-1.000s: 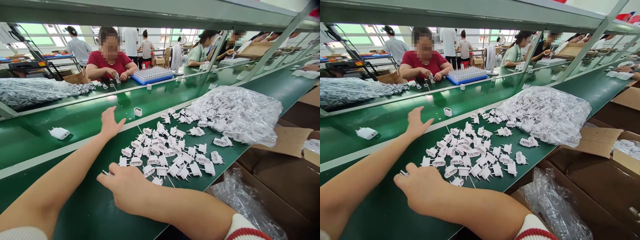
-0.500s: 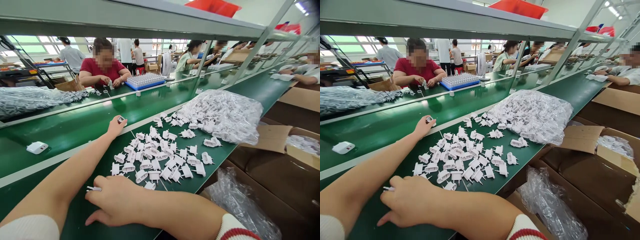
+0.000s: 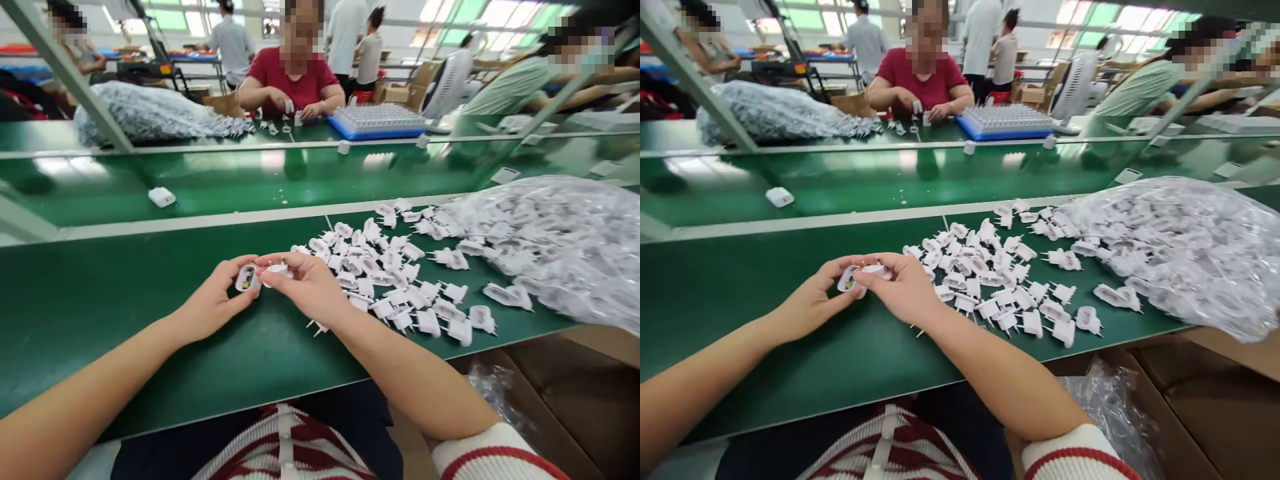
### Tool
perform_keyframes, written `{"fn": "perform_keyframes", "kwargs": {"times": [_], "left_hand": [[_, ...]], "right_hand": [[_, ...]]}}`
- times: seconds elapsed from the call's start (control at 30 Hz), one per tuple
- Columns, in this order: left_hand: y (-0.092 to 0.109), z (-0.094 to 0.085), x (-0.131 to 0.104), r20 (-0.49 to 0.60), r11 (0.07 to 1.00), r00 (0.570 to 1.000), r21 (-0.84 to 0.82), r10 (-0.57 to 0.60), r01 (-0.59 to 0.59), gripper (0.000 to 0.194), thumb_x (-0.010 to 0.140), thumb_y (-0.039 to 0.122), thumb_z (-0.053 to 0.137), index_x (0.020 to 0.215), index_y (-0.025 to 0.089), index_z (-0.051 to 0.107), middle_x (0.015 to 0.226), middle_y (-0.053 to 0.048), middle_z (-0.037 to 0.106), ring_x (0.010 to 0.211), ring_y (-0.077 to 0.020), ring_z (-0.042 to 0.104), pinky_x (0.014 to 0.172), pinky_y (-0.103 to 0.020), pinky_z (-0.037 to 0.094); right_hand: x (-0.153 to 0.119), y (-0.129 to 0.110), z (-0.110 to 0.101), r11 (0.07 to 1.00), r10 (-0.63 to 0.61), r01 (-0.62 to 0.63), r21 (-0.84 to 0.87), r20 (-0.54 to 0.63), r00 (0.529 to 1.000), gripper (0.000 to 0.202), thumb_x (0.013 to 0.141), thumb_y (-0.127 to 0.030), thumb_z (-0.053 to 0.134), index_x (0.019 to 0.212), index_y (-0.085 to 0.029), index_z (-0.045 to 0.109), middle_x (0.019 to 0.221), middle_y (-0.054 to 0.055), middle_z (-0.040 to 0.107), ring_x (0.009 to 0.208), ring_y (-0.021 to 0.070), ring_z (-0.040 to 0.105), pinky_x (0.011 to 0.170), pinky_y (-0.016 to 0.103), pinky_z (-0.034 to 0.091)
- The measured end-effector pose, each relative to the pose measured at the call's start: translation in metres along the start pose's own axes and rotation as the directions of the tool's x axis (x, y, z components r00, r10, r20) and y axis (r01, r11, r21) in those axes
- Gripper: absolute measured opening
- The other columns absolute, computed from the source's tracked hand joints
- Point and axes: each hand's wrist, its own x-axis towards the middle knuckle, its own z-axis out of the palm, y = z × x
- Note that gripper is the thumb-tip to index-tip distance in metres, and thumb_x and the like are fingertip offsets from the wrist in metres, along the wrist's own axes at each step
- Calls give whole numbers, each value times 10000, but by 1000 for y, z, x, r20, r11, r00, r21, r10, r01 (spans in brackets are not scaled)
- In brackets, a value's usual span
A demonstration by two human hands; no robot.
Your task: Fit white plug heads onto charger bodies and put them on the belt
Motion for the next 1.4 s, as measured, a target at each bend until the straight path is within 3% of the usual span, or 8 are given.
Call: {"fn": "perform_keyframes", "kwargs": {"times": [0.13, 0.23, 0.3, 0.4, 0.6, 0.87, 1.07, 1.4], "left_hand": [[0, 16, -22, 76, 997, 994, 0, 83, -83, 619, 957, 406, 642, 1532, 251, 471, 1408, -134, 610, 1342, -312, 552, 1155, -491, 483], [-2, 18, -21, 5, 996, 997, -40, 76, -76, 733, 868, 482, 779, 1500, 269, 475, 1435, -120, 581, 1359, -333, 525, 1148, -518, 479], [-3, 16, -20, 5, 997, 999, -60, 47, -46, 572, 883, 508, 769, 1355, 251, 574, 1294, -96, 638, 1216, -305, 603, 1046, -484, 533], [-5, 15, -19, 72, 993, 996, -107, 54, -47, 346, 963, 470, 680, 1223, 244, 651, 1140, -58, 681, 1025, -244, 658, 925, -413, 557], [-8, 13, -15, 44, 979, 993, -180, 109, -100, 384, 864, 486, 803, 1148, 236, 736, 1209, -56, 730, 1143, -262, 658, 979, -392, 543], [-9, 10, -11, 61, 963, 994, -259, 91, -72, 251, 853, 448, 787, 1010, 254, 812, 1097, -19, 759, 1063, -234, 689, 941, -364, 553], [-8, 12, -11, 60, 967, 996, -249, 72, -55, 236, 852, 470, 751, 930, 253, 801, 1067, -30, 751, 1085, -264, 675, 905, -384, 560], [-12, 13, -11, 49, 959, 993, -270, 106, -89, 196, 852, 414, 769, 934, 237, 796, 1048, -29, 750, 1064, -257, 670, 908, -374, 543]], "right_hand": [[0, -6, 0, 982, 125, -133, 134, 72, 990, 280, 836, -483, 843, 991, -249, 854, 1181, 38, 821, 1160, 211, 727, 1069, 369, 540], [1, -7, -1, 976, 185, -187, 109, 28, 982, 289, 802, -523, 868, 909, -255, 857, 1250, 38, 802, 1133, 200, 724, 935, 318, 580], [3, -6, -1, 979, 190, -190, 71, -2, 982, 297, 758, -531, 898, 842, -252, 843, 1164, 39, 821, 1059, 203, 735, 814, 304, 591], [4, -1, 1, 995, 61, -67, -76, -87, 994, 233, 718, -450, 937, 787, -255, 829, 993, 26, 829, 983, 204, 743, 790, 320, 599], [-5, 6, 11, 845, -274, 144, -515, -187, 943, 130, 743, -290, 932, 829, -277, 837, 854, -17, 818, 791, 163, 731, 728, 299, 596], [-15, 18, 23, 641, -433, 278, -715, -38, 901, 91, 815, -282, 896, 882, -268, 835, 864, -20, 838, 729, 156, 763, 703, 275, 622], [-13, 19, 23, 604, -439, 270, -749, -30, 898, 102, 854, -354, 869, 878, -271, 816, 853, -4, 823, 732, 177, 756, 729, 317, 632], [-11, 12, 18, 330, -490, 454, -827, 261, 832, 40, 962, -283, 770, 982, -262, 797, 880, 5, 813, 746, 155, 737, 658, 273, 553]]}}
